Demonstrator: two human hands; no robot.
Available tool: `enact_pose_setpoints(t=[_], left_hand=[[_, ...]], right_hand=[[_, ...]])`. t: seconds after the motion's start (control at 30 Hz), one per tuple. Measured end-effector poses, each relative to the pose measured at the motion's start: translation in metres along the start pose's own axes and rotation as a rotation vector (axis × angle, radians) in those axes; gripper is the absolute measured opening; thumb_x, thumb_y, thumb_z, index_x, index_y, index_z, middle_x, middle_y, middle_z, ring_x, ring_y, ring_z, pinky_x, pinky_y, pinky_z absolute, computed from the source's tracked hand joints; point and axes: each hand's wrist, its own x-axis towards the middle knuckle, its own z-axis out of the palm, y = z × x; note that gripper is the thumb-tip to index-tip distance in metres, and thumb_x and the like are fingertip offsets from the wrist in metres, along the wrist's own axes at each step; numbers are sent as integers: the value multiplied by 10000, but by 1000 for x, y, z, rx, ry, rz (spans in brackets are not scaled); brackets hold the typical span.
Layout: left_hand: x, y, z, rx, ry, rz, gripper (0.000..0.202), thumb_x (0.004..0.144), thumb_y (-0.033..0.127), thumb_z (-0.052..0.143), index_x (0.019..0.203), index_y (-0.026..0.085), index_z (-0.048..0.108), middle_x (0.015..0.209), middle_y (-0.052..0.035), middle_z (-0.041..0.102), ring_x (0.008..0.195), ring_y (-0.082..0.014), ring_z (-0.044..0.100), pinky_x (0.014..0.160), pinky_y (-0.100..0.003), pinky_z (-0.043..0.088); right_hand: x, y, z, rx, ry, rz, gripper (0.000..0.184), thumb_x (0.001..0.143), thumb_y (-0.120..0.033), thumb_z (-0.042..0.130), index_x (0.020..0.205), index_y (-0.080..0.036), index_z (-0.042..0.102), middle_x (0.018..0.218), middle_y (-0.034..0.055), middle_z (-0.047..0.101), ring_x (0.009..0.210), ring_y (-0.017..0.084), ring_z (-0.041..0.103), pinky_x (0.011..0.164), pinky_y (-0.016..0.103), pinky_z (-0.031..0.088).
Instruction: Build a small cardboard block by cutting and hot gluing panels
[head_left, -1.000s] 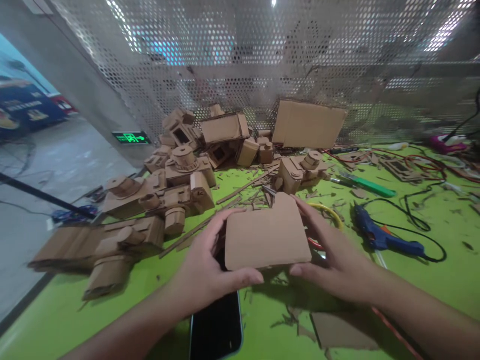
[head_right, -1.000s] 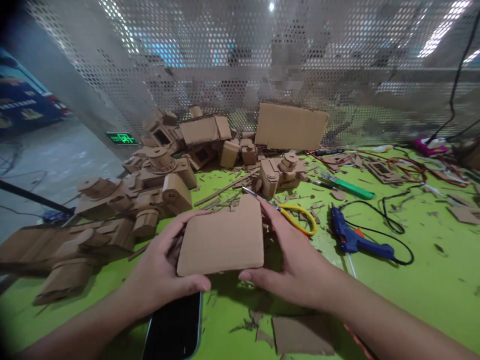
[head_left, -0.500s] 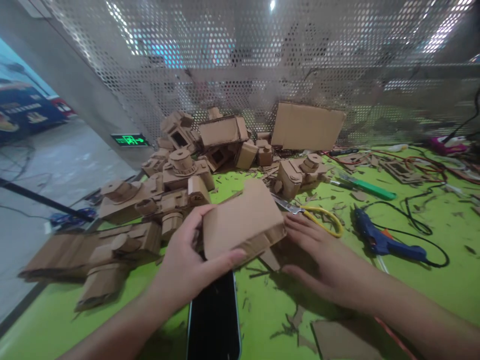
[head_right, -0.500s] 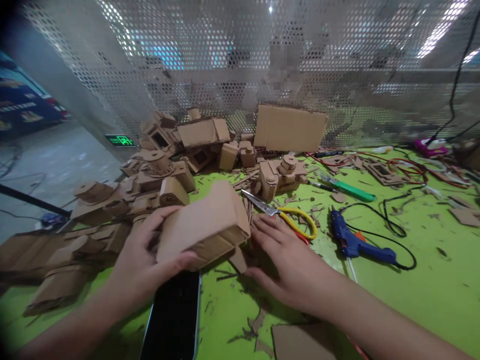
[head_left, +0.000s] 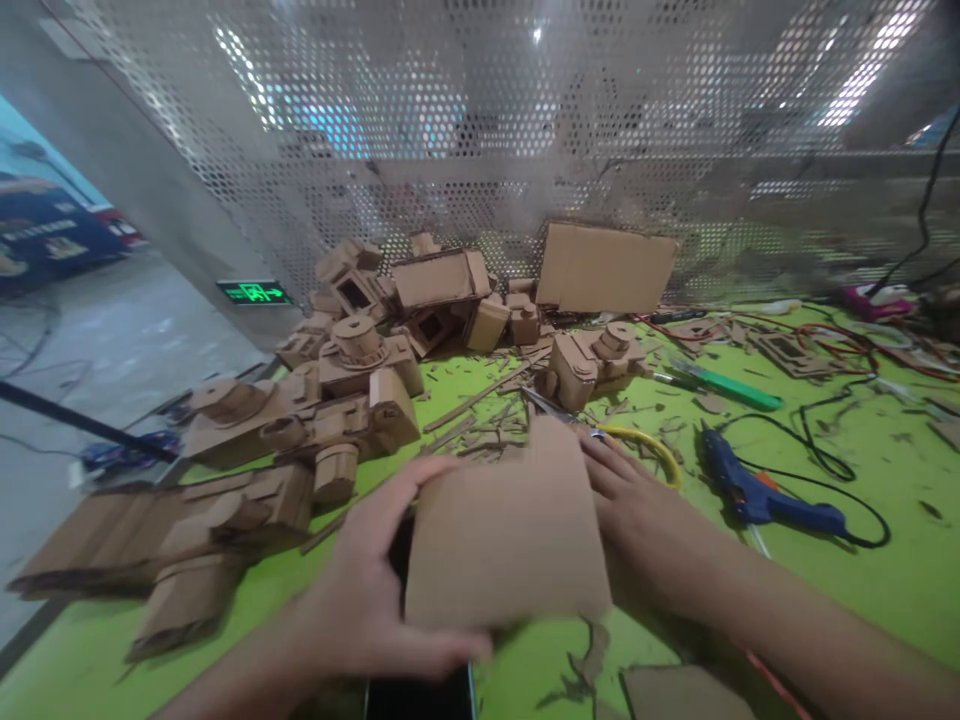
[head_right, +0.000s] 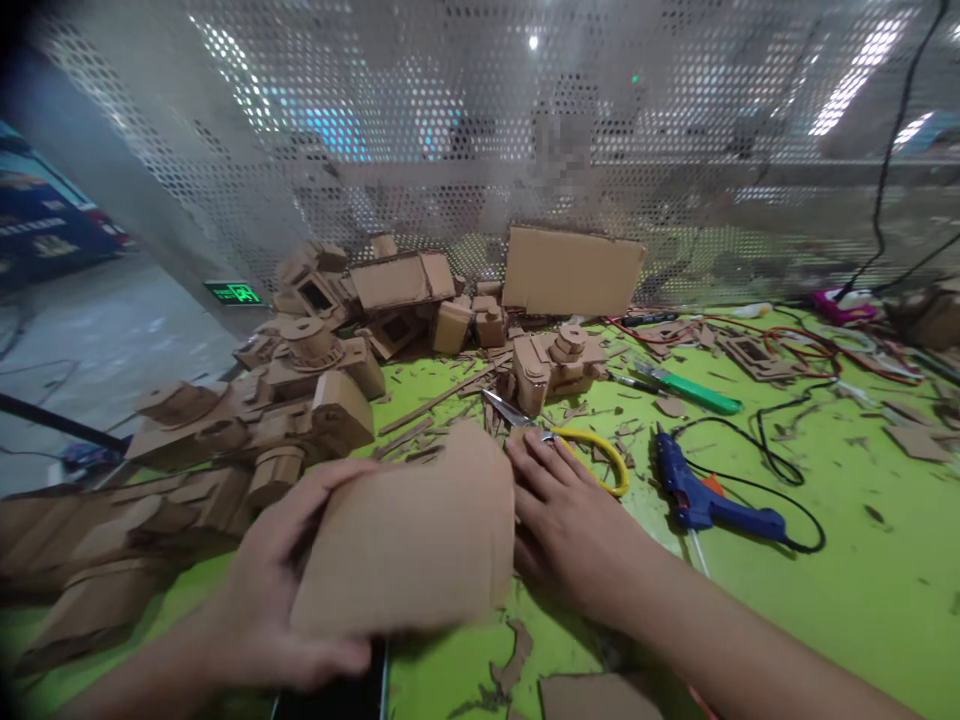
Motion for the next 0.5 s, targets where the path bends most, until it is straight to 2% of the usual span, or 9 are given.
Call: enact_pose_setpoints(t=[0.1, 0.17, 0.27, 0.37, 0.43, 0.5], left_hand=[[-5, -5, 2, 1, -267, 170, 1263, 464, 582, 1064, 1568, 392, 482, 1415, -111, 742, 1217, -405, 757, 1084, -483, 604], [-5, -5, 6, 12, -349, 207, 1238, 498, 577, 1037, 1587, 384, 481, 1436, -128, 739, 1247, -415, 749, 1110, -505, 594], [-4, 0, 12, 48, -383, 142, 1176, 538, 600, 1006, 1581, 352, 523, 1448, -139, 736, 1252, -412, 746, 1116, -513, 594], [-4, 5, 16, 50, -363, 55, 1127, 559, 600, 1012, 1555, 319, 566, 1460, -154, 730, 1277, -417, 731, 1110, -508, 596], [-5, 5, 17, 42, -339, 63, 1140, 557, 606, 1018, 1562, 322, 563, 1498, -164, 707, 1333, -433, 697, 1169, -542, 549], [-6, 2, 18, 17, -329, 145, 1202, 526, 659, 1012, 1580, 325, 540, 1506, -176, 697, 1327, -442, 697, 1174, -555, 544]], right_hand=[[-1, 11, 1, 30, 76, 39, 800, 986, -273, 690, 1733, -240, 404, 1794, 165, 387, 1675, 412, 297, 1303, 666, 388], [-2, 18, -4, 25, 121, 73, 749, 1009, -315, 690, 1712, -247, 441, 1775, 157, 432, 1657, 399, 358, 1269, 644, 460], [0, 26, -25, -10, 205, 121, 503, 1081, -378, 606, 1565, -244, 626, 1709, 161, 537, 1604, 401, 464, 1236, 666, 495], [12, 36, -55, -71, 287, 115, 412, 1095, -404, 584, 1456, -246, 704, 1633, 136, 632, 1535, 375, 562, 1238, 644, 501], [30, 50, -77, -133, 342, 112, 397, 1078, -410, 619, 1415, -229, 724, 1535, 145, 713, 1485, 376, 610, 1232, 635, 504], [57, 71, -100, -209, 375, 110, 339, 1067, -350, 644, 1336, -171, 748, 1462, 189, 745, 1440, 382, 634, 1234, 629, 490]])
